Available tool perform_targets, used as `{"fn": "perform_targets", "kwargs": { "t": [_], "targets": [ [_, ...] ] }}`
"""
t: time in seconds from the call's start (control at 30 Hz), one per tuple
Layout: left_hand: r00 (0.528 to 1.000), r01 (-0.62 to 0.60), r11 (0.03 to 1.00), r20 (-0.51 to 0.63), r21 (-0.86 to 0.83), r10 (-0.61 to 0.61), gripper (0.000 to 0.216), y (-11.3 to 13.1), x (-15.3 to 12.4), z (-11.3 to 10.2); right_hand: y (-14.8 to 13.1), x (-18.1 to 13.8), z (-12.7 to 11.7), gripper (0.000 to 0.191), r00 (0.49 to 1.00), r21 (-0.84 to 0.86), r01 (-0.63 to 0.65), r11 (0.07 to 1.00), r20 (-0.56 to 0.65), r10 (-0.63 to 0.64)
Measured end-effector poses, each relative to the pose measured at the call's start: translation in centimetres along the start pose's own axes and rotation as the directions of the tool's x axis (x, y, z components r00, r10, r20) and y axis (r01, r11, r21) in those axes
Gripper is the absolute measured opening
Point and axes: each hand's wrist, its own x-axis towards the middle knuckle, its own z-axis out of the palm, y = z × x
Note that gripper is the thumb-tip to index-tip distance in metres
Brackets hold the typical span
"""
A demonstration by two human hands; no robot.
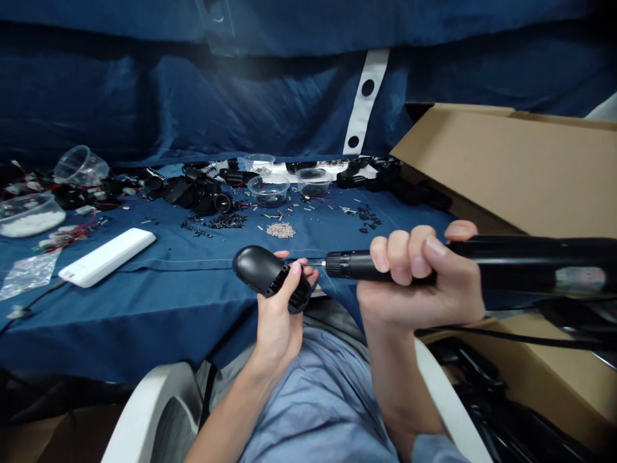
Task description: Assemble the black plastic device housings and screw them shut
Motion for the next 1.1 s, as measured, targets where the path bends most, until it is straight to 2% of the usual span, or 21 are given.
{"fn": "perform_targets", "kwargs": {
  "t": [0.13, 0.27, 0.4, 0.57, 0.7, 0.8, 0.93, 1.0, 1.1],
  "targets": [
    [1.000, -0.003, 1.000, -0.017, 0.001, 0.003, 0.054, -0.2, 0.0, -0.2, 0.2, -0.8, 0.0, 0.020, 0.998, -0.025, 0.065, 0.998, 0.013, -0.065],
    [1.000, 0.000, 0.998, -0.019, 0.066, 0.002, 0.061, 0.0, 0.3, -0.7, 0.0, -0.8, -0.1, 0.020, 0.998, -0.003, 0.051, 0.999, 0.034, -0.051],
    [1.000, 0.004, 0.984, 0.025, 0.180, -0.009, 0.056, 0.1, 0.3, -0.9, -0.2, -0.7, -0.1, 0.019, 0.997, 0.012, 0.014, 1.000, 0.074, -0.015],
    [0.996, -0.053, 0.968, 0.080, 0.245, 0.034, 0.049, 0.1, 0.1, -1.0, 0.1, -1.0, -0.2, 0.022, 0.994, 0.009, 0.009, 1.000, 0.111, -0.010],
    [0.990, -0.086, 0.954, 0.130, 0.286, 0.050, 0.046, 0.0, 0.2, -1.2, 0.4, -1.4, -0.4, 0.022, 0.987, 0.012, 0.030, 0.999, 0.159, -0.032],
    [0.991, -0.098, 0.948, 0.120, 0.303, 0.064, 0.048, -0.1, 0.1, -1.4, 0.6, -1.9, -0.5, 0.023, 0.967, 0.031, 0.065, 0.997, 0.243, -0.071],
    [0.997, -0.020, 0.960, 0.079, 0.280, -0.002, 0.055, 0.0, -0.3, -1.4, 0.9, -2.6, -0.6, 0.025, 0.888, -0.031, 0.096, 0.995, 0.453, -0.072],
    [0.996, 0.038, 0.965, 0.072, 0.260, -0.059, 0.057, 0.1, -0.4, -1.5, 1.3, -2.5, -0.6, 0.025, 0.855, -0.057, 0.089, 0.994, 0.517, -0.046],
    [0.990, 0.108, 0.967, 0.065, 0.231, -0.126, 0.060, 0.2, -0.4, -1.7, 2.1, -2.2, -0.5, 0.024, 0.870, -0.061, 0.057, 0.997, 0.493, -0.020]
  ]
}}
